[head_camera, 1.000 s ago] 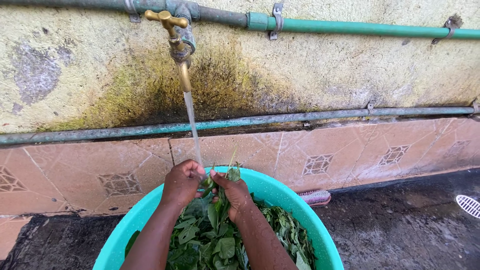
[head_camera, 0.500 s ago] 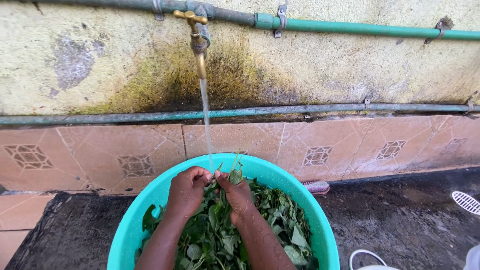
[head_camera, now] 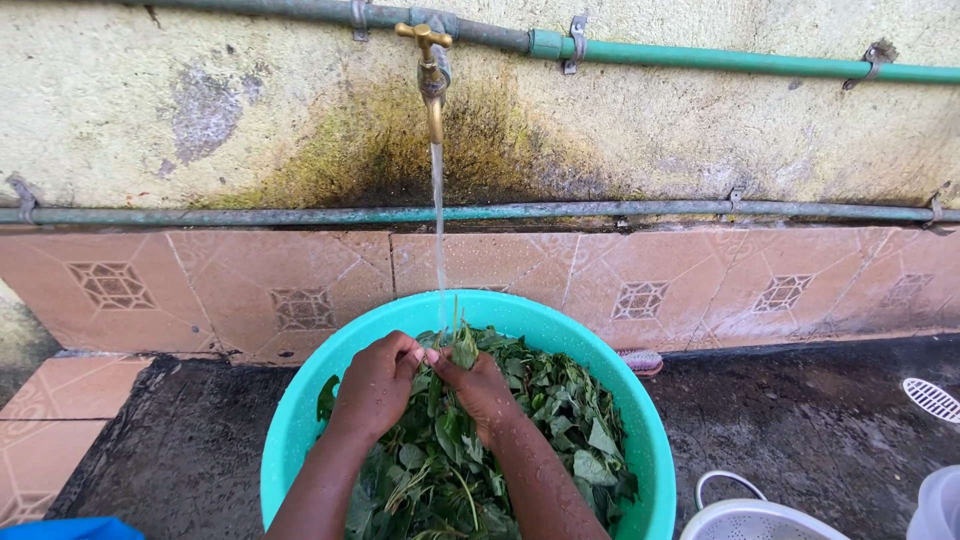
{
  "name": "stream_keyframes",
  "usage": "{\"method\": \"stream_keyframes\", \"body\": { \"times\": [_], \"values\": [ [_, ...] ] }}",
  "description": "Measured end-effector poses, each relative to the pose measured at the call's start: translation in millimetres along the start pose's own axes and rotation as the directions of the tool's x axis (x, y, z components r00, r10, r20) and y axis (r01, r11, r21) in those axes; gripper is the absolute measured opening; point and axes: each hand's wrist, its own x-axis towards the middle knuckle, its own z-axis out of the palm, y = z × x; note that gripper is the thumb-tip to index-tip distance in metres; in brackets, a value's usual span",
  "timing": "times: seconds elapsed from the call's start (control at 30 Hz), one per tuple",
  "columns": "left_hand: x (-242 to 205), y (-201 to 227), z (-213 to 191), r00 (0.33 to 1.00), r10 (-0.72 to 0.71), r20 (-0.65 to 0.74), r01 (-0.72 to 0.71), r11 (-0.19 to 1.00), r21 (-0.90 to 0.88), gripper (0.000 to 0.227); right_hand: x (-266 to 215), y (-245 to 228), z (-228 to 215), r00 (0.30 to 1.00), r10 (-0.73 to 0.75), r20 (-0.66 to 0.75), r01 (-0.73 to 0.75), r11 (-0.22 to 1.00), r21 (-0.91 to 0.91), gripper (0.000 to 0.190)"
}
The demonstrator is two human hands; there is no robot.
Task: Washing green leafy vegetables in a basin under a running water tap.
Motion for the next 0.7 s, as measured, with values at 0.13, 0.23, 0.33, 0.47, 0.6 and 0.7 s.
{"method": "stream_keyframes", "body": {
  "times": [0.13, 0.23, 0.33, 0.47, 0.6, 0.7],
  "values": [
    [-16.8, 10.6, -11.5, 0.99, 0.133, -0.043, -0.123, 0.974, 0.19, 0.019, 3.1, 21.0, 3.8, 0.996, -0.076, 0.055, 0.078, 0.997, -0.031, 0.021],
    [-25.5, 10.3, -14.9, 0.983, 0.18, -0.037, -0.164, 0.951, 0.263, 0.015, 2.1, 30.8, 8.6, 0.988, -0.147, 0.049, 0.149, 0.987, -0.057, 0.022],
    [-32.3, 6.7, -16.7, 0.979, 0.2, 0.042, -0.199, 0.895, 0.398, 0.018, -1.8, 29.2, 18.2, 0.979, -0.203, 0.023, 0.204, 0.973, -0.111, 0.019],
    [-41.5, -2.4, -12.2, 0.987, 0.162, 0.01, -0.145, 0.852, 0.504, 0.021, -8.5, 28.7, 28.1, 0.956, -0.293, 0.008, 0.273, 0.879, -0.391, 0.018],
    [-48.6, 7.0, -25.7, 0.991, -0.007, -0.137, 0.07, 0.883, 0.463, 0.018, -13.3, 29.5, 34.2, 0.927, -0.372, 0.045, 0.353, 0.828, -0.435, 0.018],
    [-50.1, 0.5, -32.6, 0.982, -0.09, -0.169, 0.146, 0.924, 0.354, 0.028, -9.8, 36.8, 37.8, 0.962, -0.274, 0.012, 0.266, 0.923, -0.277, 0.017]
  ]
}}
